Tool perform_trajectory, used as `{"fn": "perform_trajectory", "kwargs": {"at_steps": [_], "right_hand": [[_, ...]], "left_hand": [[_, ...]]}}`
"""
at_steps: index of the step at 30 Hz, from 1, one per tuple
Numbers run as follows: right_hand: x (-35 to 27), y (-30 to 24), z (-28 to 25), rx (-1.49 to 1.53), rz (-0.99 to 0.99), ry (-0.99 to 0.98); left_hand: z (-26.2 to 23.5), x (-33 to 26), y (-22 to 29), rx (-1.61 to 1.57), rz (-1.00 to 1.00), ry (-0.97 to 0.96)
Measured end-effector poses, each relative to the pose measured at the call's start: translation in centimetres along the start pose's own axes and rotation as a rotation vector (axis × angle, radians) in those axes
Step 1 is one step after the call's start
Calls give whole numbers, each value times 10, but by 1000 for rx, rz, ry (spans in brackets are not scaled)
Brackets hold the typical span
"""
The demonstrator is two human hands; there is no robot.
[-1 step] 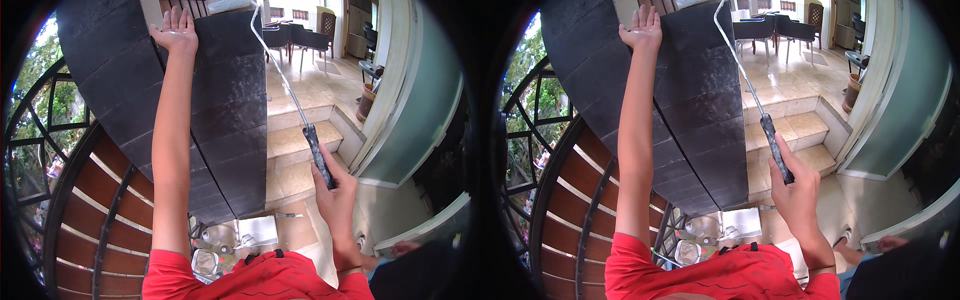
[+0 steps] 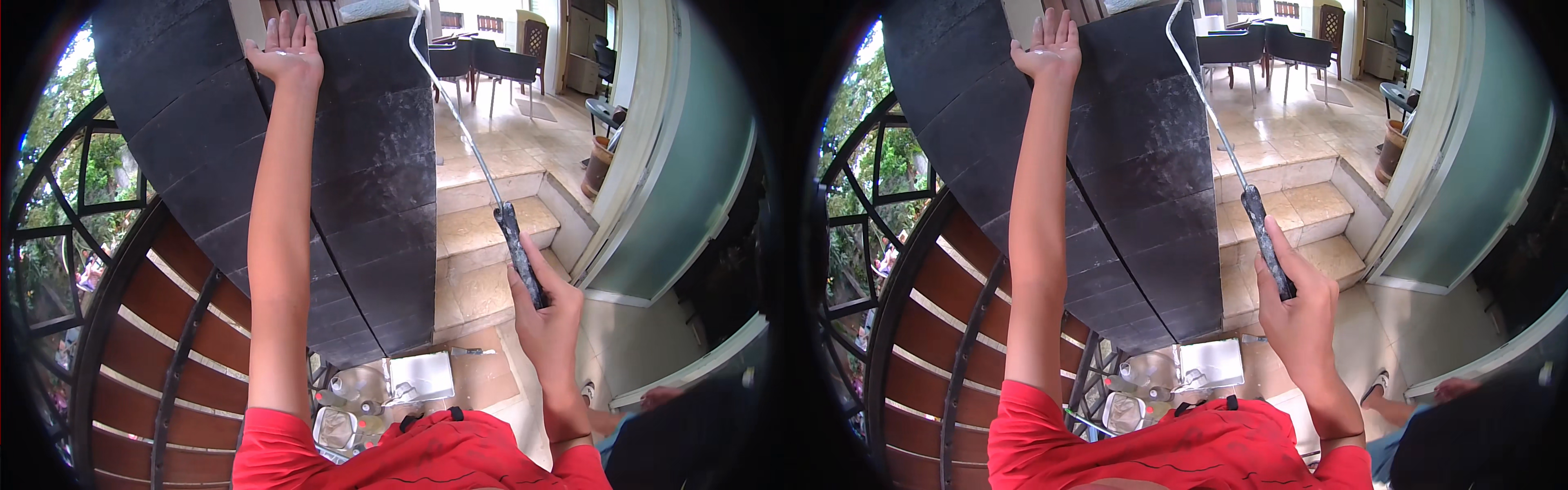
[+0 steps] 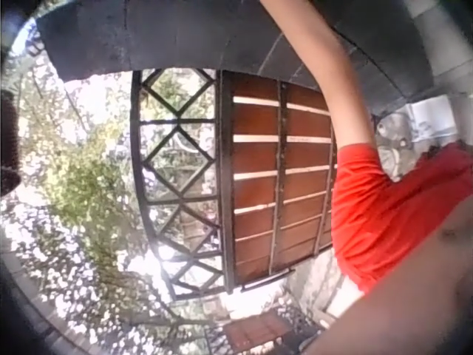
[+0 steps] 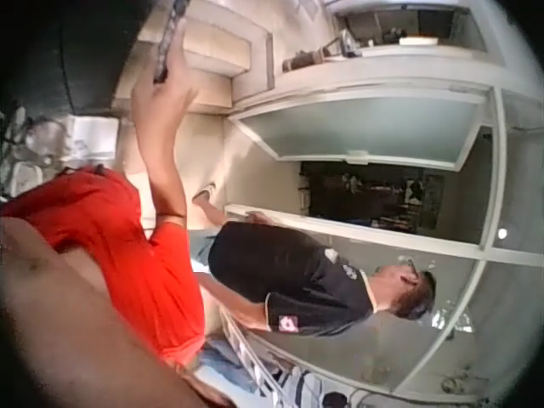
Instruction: Painting a column and wall area using a paint roller and a small brush.
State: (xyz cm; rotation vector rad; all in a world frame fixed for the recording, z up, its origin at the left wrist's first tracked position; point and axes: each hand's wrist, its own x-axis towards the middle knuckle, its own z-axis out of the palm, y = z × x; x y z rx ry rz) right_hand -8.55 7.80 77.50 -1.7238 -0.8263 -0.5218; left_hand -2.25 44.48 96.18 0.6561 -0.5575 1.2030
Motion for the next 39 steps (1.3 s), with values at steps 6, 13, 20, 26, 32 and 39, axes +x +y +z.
{"fn": "perform_trajectory", "kwargs": {"at_steps": [6,13,20,26,32,39], "right_hand": [[-4,-7,-1,1,89,-24],[-2,-13,-6,-24,163,-75],[1,-16,0,14,122,-45],[13,-14,15,34,108,-12],[18,-7,17,12,56,7],[4,-5,7,9,117,12]], "left_hand": [[-2,-1,3,-1,-8,-6],[-6,-2,8,6,-20,11],[-7,-2,9,0,-23,12],[-5,-4,4,6,-42,20],[-2,-5,0,14,-38,12],[-1,-8,-2,14,-48,13]]}}
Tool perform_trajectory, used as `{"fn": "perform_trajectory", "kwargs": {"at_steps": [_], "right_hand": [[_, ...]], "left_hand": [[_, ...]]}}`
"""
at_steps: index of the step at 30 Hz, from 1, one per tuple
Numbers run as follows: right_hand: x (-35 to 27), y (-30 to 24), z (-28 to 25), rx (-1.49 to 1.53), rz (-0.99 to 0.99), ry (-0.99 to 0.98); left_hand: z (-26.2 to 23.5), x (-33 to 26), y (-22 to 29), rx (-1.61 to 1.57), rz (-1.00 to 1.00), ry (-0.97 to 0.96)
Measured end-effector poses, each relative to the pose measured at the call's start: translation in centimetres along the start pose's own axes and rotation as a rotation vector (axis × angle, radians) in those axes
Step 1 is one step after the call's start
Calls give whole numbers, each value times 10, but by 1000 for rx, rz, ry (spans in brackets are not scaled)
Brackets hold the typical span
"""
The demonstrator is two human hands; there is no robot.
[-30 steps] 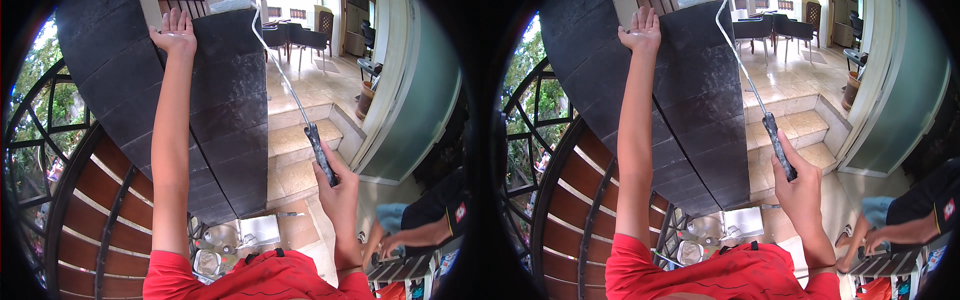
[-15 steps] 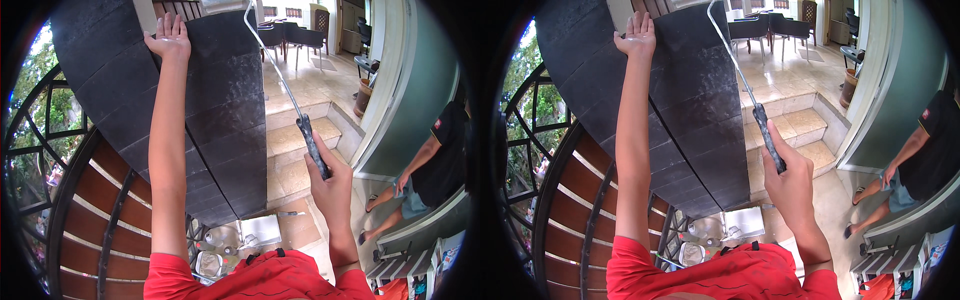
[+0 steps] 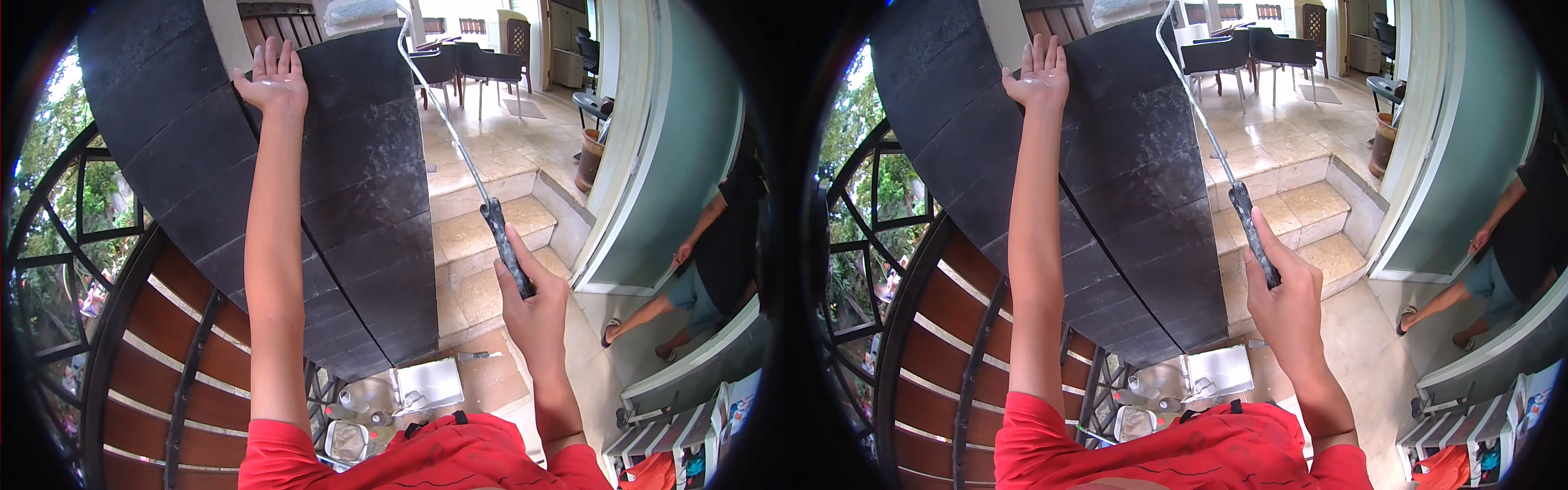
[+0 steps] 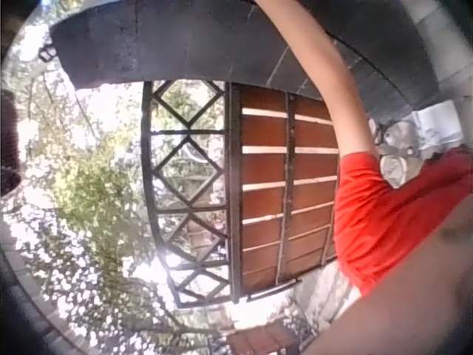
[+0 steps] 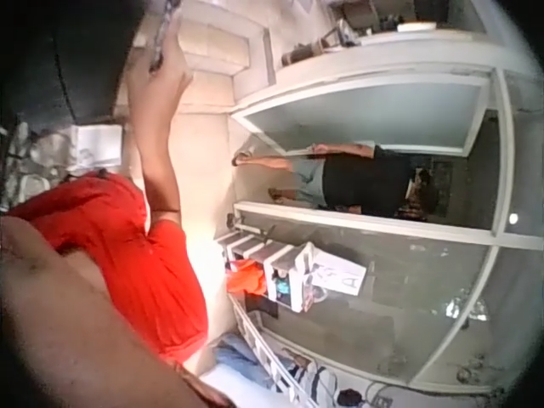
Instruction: Painting a column and wall area using a paint roller and a small brush.
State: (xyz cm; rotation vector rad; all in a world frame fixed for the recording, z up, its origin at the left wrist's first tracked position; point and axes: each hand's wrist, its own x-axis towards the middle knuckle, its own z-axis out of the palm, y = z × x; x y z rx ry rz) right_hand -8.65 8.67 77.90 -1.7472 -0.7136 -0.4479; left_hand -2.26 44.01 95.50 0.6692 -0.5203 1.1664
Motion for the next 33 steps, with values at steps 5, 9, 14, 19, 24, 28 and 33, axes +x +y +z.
{"fn": "perform_trajectory", "kwargs": {"at_steps": [5,9,14,19,24,28,33], "right_hand": [[-4,-2,-7,-21,4,-39],[0,1,-11,-20,53,-56],[10,-5,-11,-16,6,-8],[-3,2,-10,-34,9,-34],[9,-9,-7,-22,-38,-2],[14,-16,-10,-54,1,-81],[13,-6,-9,-8,2,-63]], "left_hand": [[-2,-3,4,-1,-8,25],[-8,-3,2,14,-1,27],[5,4,3,0,6,-2],[6,-3,-3,43,-18,-29],[7,-6,-4,9,-5,-18],[11,-9,-6,-11,-29,5],[14,-7,-1,10,-7,-39]]}}
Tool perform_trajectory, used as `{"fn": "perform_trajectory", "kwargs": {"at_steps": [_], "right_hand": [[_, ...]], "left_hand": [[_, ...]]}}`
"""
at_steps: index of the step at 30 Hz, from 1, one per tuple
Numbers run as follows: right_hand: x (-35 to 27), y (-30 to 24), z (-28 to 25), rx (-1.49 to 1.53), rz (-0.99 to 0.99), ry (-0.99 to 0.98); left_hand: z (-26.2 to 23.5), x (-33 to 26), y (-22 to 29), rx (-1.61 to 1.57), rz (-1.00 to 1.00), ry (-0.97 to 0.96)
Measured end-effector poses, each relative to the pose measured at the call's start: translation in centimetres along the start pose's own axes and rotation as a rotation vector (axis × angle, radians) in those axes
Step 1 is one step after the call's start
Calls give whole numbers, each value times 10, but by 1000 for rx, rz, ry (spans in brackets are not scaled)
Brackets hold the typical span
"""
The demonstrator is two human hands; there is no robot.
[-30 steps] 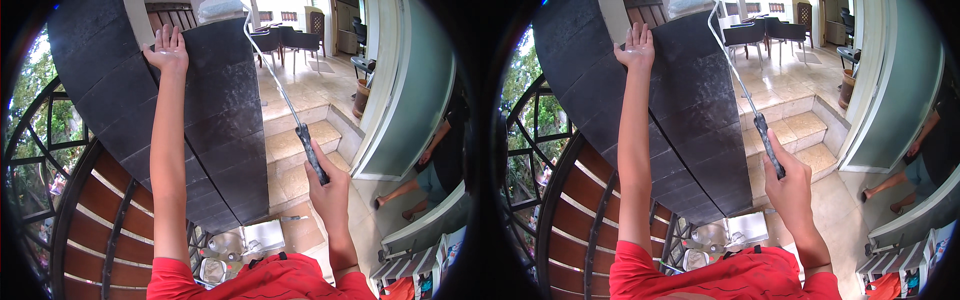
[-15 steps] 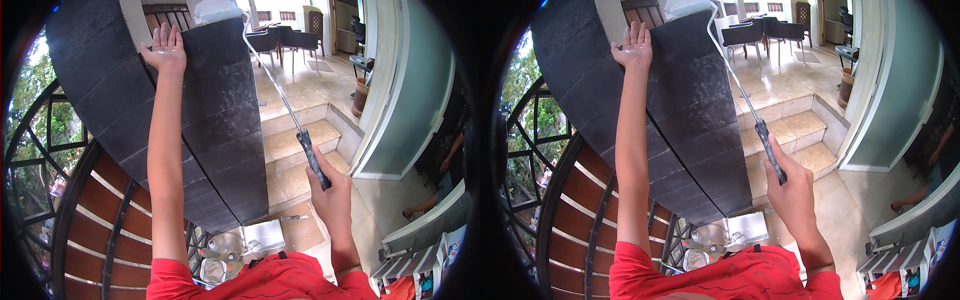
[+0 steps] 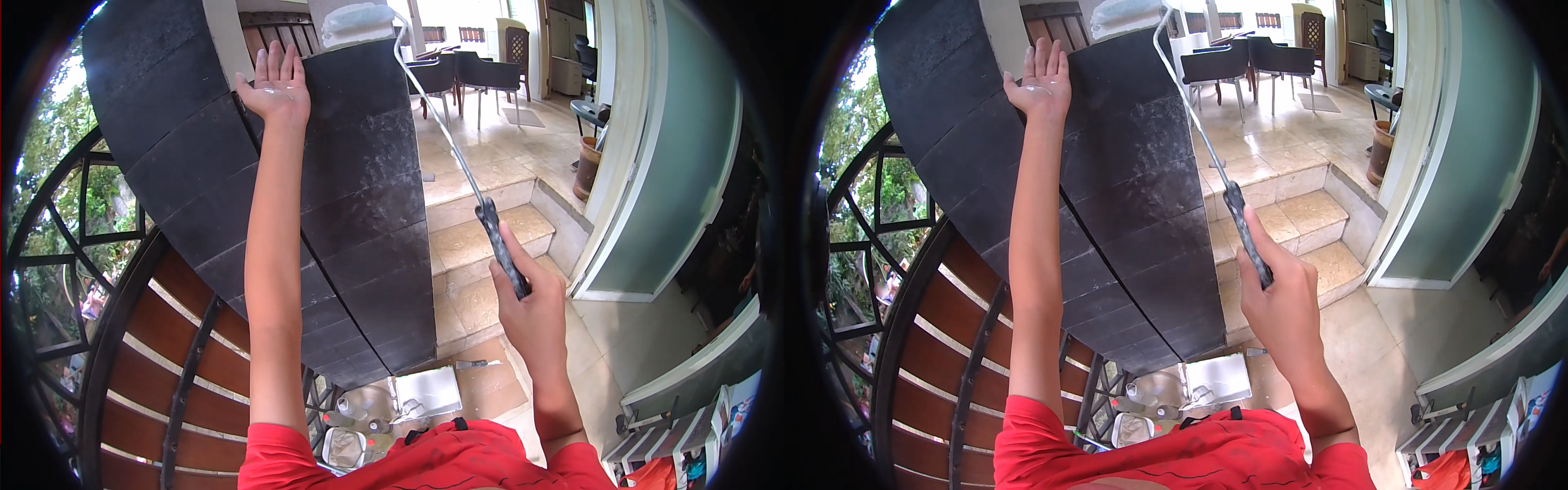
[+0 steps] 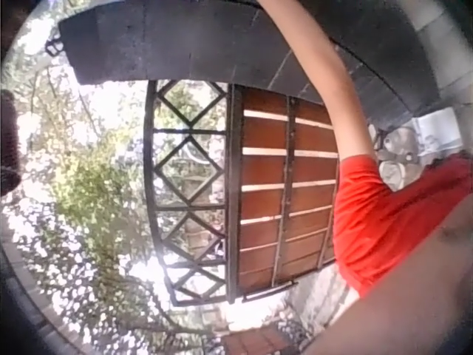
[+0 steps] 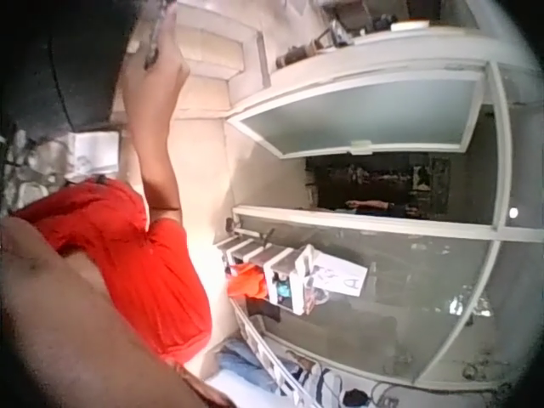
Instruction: Painting a column and wall area using a paint roller and a small brush.
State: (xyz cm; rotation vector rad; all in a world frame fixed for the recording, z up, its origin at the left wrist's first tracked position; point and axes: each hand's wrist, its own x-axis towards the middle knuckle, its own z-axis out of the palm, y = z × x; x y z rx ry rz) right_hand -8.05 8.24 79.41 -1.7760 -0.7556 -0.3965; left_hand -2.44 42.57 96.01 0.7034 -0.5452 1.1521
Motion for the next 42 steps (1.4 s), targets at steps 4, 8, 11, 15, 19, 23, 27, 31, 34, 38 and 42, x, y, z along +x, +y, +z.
{"fn": "perform_trajectory", "kwargs": {"at_steps": [4,8,11,15,19,23,27,31,34,38,42], "right_hand": [[19,-10,13,33,-51,62],[9,16,30,69,-141,70],[13,20,31,16,-102,46],[55,-10,22,-1,-155,74],[54,7,34,-16,-187,51],[-1,46,42,9,-191,24],[8,42,45,-17,-228,24],[61,11,57,-22,-270,51],[76,3,61,-5,-272,70],[40,32,72,-5,-287,47],[28,35,75,44,-266,33]], "left_hand": [[0,3,3,-14,7,9],[-2,-14,9,-19,-26,-9],[-4,-45,5,35,-26,-56],[-3,-93,-22,-77,-110,-57],[-3,-144,-49,-107,-226,-80],[-29,-201,-57,-178,-316,-2],[-79,-282,-56,-302,-394,210],[-123,-345,-55,-341,-414,420],[-133,-370,-53,-319,-427,500],[-150,-389,-41,-321,-394,529],[-166,-398,-32,-279,-370,575]]}}
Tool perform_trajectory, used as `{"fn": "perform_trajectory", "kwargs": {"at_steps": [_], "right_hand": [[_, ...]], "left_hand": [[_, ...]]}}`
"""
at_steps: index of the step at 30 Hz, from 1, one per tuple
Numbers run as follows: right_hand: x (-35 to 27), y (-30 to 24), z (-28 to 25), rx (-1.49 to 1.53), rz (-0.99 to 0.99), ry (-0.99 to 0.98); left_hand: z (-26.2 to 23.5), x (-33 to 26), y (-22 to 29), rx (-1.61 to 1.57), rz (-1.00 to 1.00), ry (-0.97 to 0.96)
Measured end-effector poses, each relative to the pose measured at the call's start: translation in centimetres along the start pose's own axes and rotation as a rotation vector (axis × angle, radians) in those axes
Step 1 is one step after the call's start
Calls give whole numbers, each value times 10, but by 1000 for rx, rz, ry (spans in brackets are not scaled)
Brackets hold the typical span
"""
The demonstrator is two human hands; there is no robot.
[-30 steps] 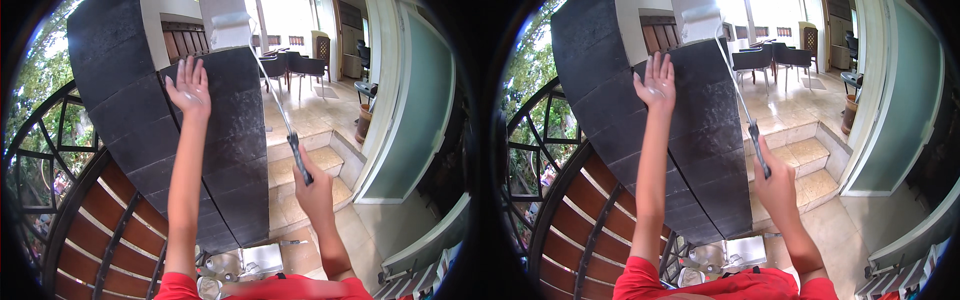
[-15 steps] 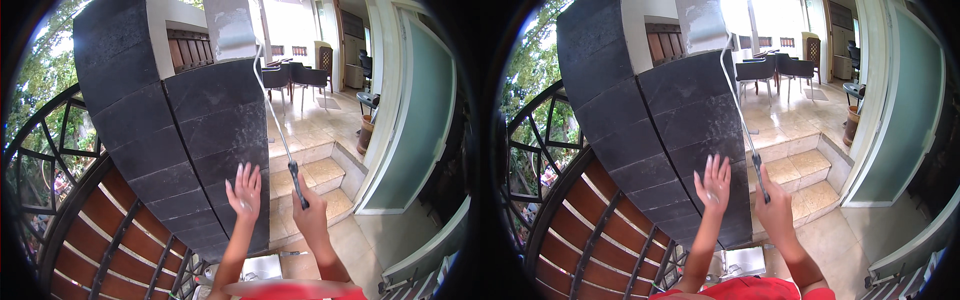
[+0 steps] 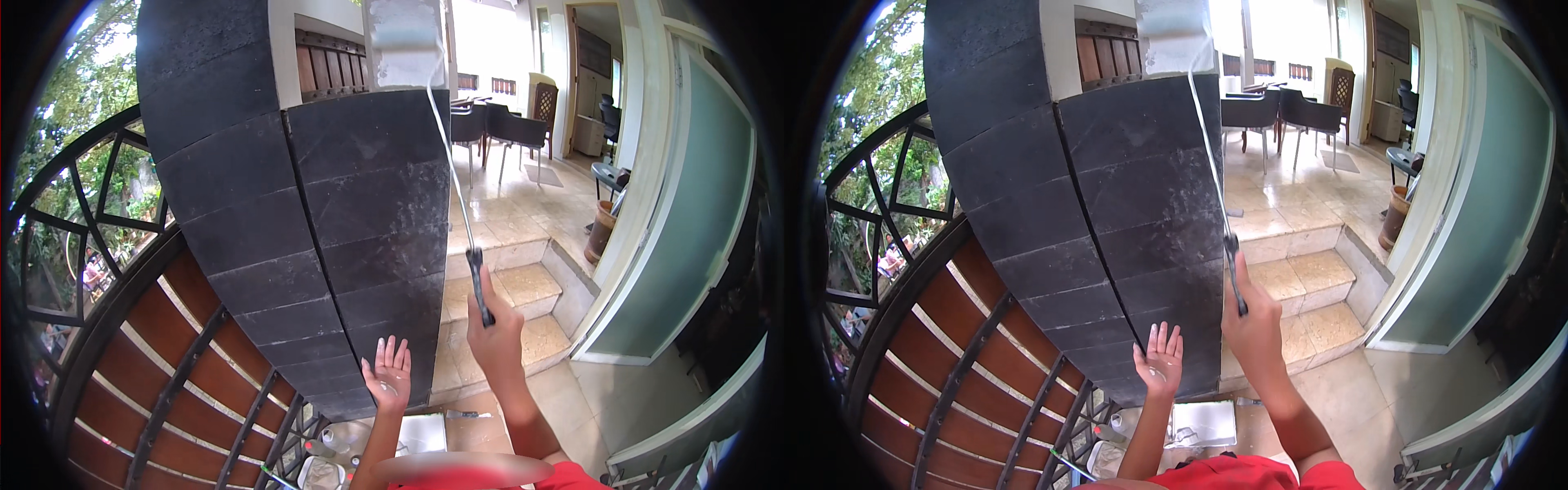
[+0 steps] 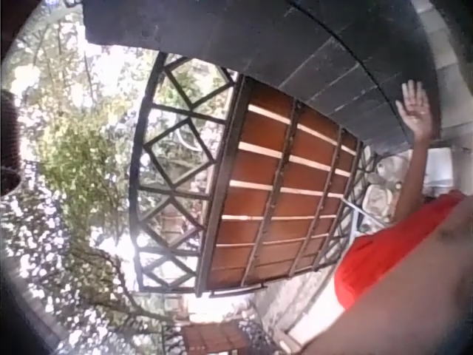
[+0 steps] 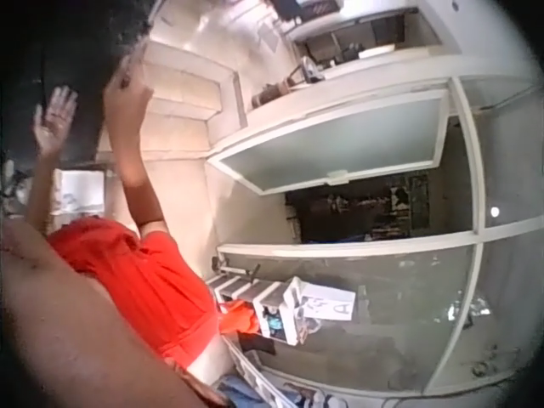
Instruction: Painting a column and wall area using a paint roller and a small brush.
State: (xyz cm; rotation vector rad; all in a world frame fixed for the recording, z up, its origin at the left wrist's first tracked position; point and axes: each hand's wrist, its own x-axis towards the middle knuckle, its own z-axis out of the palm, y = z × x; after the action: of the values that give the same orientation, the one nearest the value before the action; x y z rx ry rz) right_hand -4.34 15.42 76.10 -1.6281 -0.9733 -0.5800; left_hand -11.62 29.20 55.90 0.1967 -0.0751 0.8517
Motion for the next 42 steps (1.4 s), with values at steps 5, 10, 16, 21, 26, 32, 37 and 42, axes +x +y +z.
{"fn": "perform_trajectory", "kwargs": {"at_steps": [5,10,16,21,26,32,37,42], "right_hand": [[46,-24,-6,-28,11,11],[2,-10,-4,-20,11,-24],[-10,-3,-4,-110,-42,-35],[24,-23,-1,2,-24,47],[-26,-13,-7,-105,45,-71],[-23,-26,-5,-103,51,-46],[-23,-30,-10,-88,58,-25],[-30,-37,-14,-128,157,-59]], "left_hand": [[8,0,-10,-5,-31,18],[-13,-12,-9,5,-56,65],[-25,-11,-5,-7,-45,138],[-14,-4,-9,-48,-73,85],[-34,-12,-4,-69,-96,158],[-49,-10,14,-71,-110,226],[-42,0,13,-65,-137,175],[-53,1,15,-91,-161,238]]}}
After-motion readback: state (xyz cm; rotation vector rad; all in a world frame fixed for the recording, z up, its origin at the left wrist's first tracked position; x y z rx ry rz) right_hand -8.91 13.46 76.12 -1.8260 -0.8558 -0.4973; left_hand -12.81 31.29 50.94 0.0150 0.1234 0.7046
